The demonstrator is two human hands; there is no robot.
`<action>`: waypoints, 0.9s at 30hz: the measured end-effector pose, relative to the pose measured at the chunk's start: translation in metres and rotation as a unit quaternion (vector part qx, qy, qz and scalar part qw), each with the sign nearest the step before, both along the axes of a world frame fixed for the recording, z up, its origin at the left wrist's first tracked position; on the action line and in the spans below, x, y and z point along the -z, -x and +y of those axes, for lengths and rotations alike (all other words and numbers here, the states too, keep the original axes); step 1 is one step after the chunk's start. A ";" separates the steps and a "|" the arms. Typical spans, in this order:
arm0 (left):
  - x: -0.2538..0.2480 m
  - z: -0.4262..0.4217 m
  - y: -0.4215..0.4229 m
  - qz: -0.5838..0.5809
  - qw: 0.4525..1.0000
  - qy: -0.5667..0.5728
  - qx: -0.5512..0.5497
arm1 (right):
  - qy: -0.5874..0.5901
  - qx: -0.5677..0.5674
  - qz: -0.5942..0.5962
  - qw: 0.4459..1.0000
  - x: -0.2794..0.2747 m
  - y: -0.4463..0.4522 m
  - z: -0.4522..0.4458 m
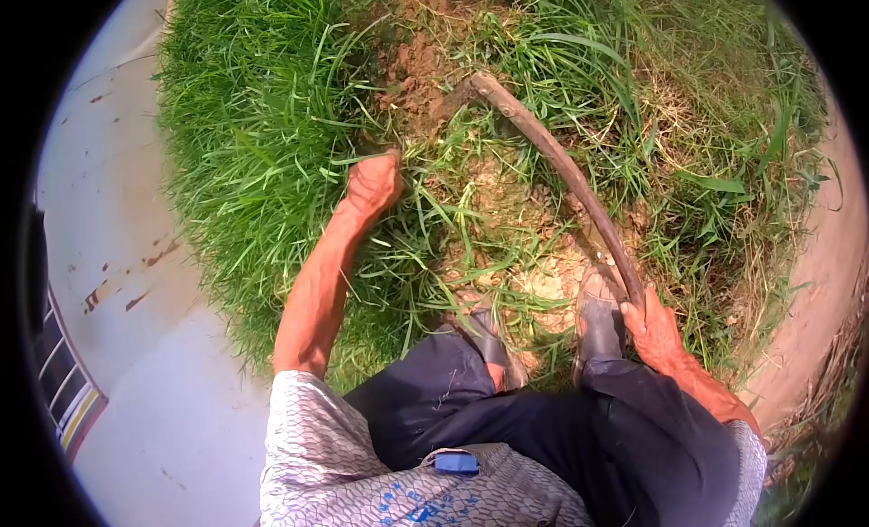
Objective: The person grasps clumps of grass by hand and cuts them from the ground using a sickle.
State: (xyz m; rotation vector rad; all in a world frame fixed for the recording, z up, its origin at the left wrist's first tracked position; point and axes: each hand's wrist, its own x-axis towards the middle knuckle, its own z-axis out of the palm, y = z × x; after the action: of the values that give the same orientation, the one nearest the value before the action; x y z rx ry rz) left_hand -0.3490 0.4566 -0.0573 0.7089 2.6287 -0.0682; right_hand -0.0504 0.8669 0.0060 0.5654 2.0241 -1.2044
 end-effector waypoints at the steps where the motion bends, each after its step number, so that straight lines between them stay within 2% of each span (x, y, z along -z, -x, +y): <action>1: -0.006 -0.003 0.002 -0.017 1.000 0.024 0.000 | 0.010 0.000 0.008 1.000 -0.002 0.004 0.004; 3: -0.022 -0.012 0.001 -0.028 0.998 0.050 0.001 | 0.021 0.016 0.019 0.999 -0.013 0.028 -0.009; 4: -0.012 -0.037 0.002 0.000 0.999 -0.011 0.030 | 0.032 0.028 0.034 0.998 -0.016 0.041 -0.016; 6: -0.025 -0.042 0.003 0.000 0.999 0.034 -0.041 | 0.031 0.019 0.059 0.998 -0.001 0.051 -0.029; 8: -0.040 -0.034 0.011 -0.049 0.990 0.092 -0.095 | 0.030 0.011 0.083 0.996 0.010 0.044 -0.038; 10: -0.041 -0.029 0.002 -0.026 0.989 0.020 -0.142 | 0.011 -0.053 0.035 0.998 0.015 0.025 -0.033; 11: -0.044 -0.025 -0.007 0.001 0.995 -0.032 -0.095 | 0.000 -0.062 0.008 0.998 0.014 0.018 -0.030; 12: -0.047 -0.003 -0.005 -0.027 0.981 0.068 -0.180 | 0.001 -0.066 0.009 0.998 0.009 0.019 -0.031; 14: -0.061 0.037 -0.008 -0.090 0.956 0.117 -0.253 | 0.048 0.013 -0.006 0.999 -0.002 0.024 -0.034; 16: -0.044 0.037 -0.013 -0.127 0.961 0.130 -0.210 | 0.037 -0.009 0.027 0.999 0.006 0.029 -0.037; 18: 0.000 0.010 -0.026 -0.036 0.983 0.138 -0.119 | 0.037 0.019 0.067 0.997 0.010 0.044 -0.047; 20: 0.029 -0.015 -0.038 0.031 0.992 0.025 -0.117 | 0.025 0.021 0.075 0.997 0.004 0.055 -0.054; 21: 0.050 -0.038 -0.036 0.034 0.992 0.024 -0.116 | 0.016 -0.018 0.053 0.998 0.008 0.049 -0.051; 22: 0.073 -0.069 -0.029 -0.032 0.992 -0.036 -0.117 | 0.009 -0.055 0.030 0.998 0.008 0.039 -0.047; 25: 0.058 -0.083 -0.032 -0.196 0.956 -0.161 -0.147 | -0.037 -0.099 -0.019 0.994 0.011 -0.032 0.002; 26: 0.014 -0.048 -0.033 -0.249 0.964 -0.057 -0.076 | 0.024 -0.042 -0.042 0.998 0.003 -0.031 0.011; 27: -0.034 -0.009 -0.035 -0.298 0.954 0.035 0.010 | 0.024 -0.040 -0.035 0.998 0.001 -0.027 0.013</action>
State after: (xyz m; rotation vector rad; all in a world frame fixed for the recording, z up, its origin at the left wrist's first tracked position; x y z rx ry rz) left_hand -0.3144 0.4472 -0.0238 0.6143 2.0299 0.0418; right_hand -0.0235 0.8803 0.0052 0.4923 1.9369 -1.1663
